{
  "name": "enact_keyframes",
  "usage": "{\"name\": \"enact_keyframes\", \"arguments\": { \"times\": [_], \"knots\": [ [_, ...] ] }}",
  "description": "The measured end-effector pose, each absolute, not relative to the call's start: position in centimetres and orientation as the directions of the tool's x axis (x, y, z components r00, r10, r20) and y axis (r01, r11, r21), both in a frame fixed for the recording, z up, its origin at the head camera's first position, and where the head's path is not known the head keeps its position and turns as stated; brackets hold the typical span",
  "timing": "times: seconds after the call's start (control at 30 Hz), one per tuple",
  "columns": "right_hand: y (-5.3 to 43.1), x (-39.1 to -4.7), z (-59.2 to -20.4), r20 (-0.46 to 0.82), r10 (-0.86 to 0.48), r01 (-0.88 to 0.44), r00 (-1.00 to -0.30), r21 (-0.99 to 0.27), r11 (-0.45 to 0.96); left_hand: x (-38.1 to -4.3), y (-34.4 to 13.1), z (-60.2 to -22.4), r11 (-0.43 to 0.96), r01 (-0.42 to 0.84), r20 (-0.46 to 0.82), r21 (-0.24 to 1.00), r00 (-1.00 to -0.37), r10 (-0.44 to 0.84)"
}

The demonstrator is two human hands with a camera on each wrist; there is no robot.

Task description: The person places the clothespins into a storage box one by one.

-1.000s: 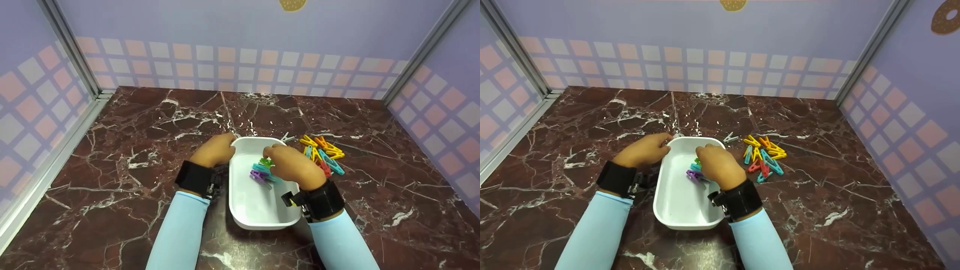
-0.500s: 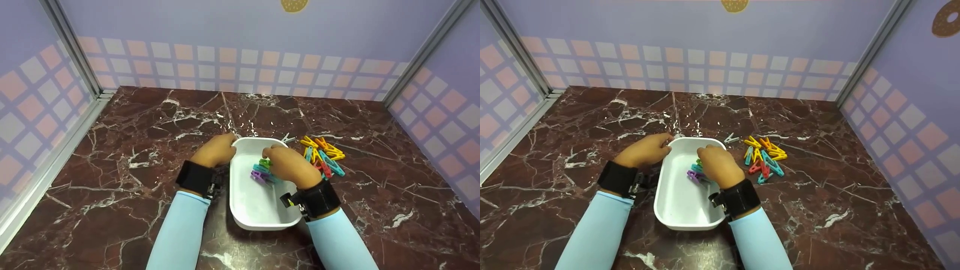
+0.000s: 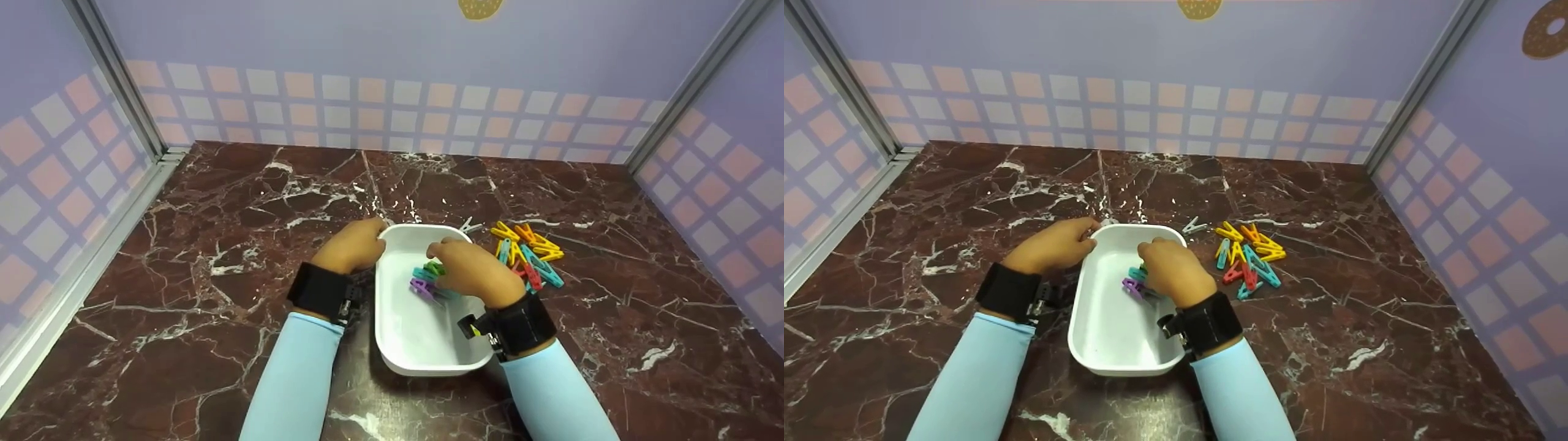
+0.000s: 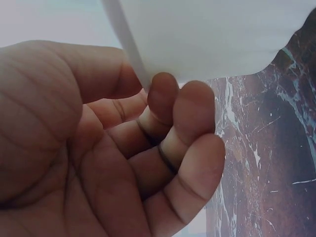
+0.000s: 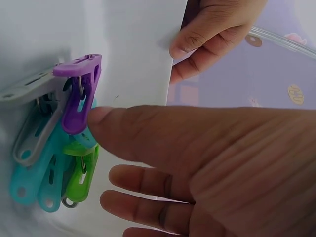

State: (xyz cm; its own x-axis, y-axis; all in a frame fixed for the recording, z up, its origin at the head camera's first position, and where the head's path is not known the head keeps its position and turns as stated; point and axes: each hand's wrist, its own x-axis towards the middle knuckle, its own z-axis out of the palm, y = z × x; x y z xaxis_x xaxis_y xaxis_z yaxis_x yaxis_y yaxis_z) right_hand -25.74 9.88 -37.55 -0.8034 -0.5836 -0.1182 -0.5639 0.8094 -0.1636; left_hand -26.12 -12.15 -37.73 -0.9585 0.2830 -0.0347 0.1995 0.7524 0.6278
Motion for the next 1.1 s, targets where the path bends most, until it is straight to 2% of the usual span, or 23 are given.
{"name": "enact_keyframes", "arguments": {
  "times": [0.23, 0.4, 0.63, 0.73, 0.87, 1.1],
  "knots": [
    [10.1, -25.4, -36.8, -0.143, -0.578, -0.538, -0.803, -0.243, 0.807, -25.9, -12.3, -38.0, 0.749, 0.175, -0.052, 0.639, -0.962, 0.268],
    [11.5, -24.9, -35.1, -0.051, -0.554, -0.506, -0.831, -0.342, 0.791, -26.0, -12.3, -38.0, 0.751, 0.178, -0.044, 0.636, -0.963, 0.267],
    [14.7, -25.5, -33.7, 0.107, -0.525, -0.525, -0.845, -0.360, 0.771, -26.0, -12.3, -37.9, 0.755, 0.189, -0.045, 0.628, -0.960, 0.277],
    [16.1, -26.2, -34.1, 0.066, -0.443, -0.432, -0.894, -0.394, 0.812, -26.0, -12.3, -37.9, 0.755, 0.196, -0.043, 0.625, -0.958, 0.284],
    [17.5, -27.2, -35.3, -0.064, -0.301, -0.248, -0.951, -0.419, 0.873, -26.0, -12.3, -37.8, 0.755, 0.194, -0.039, 0.626, -0.959, 0.279],
    [19.0, -29.0, -37.3, -0.100, -0.241, -0.188, -0.965, -0.374, 0.908, -26.0, -12.1, -37.7, 0.747, 0.185, -0.043, 0.639, -0.961, 0.274]
  ]
}}
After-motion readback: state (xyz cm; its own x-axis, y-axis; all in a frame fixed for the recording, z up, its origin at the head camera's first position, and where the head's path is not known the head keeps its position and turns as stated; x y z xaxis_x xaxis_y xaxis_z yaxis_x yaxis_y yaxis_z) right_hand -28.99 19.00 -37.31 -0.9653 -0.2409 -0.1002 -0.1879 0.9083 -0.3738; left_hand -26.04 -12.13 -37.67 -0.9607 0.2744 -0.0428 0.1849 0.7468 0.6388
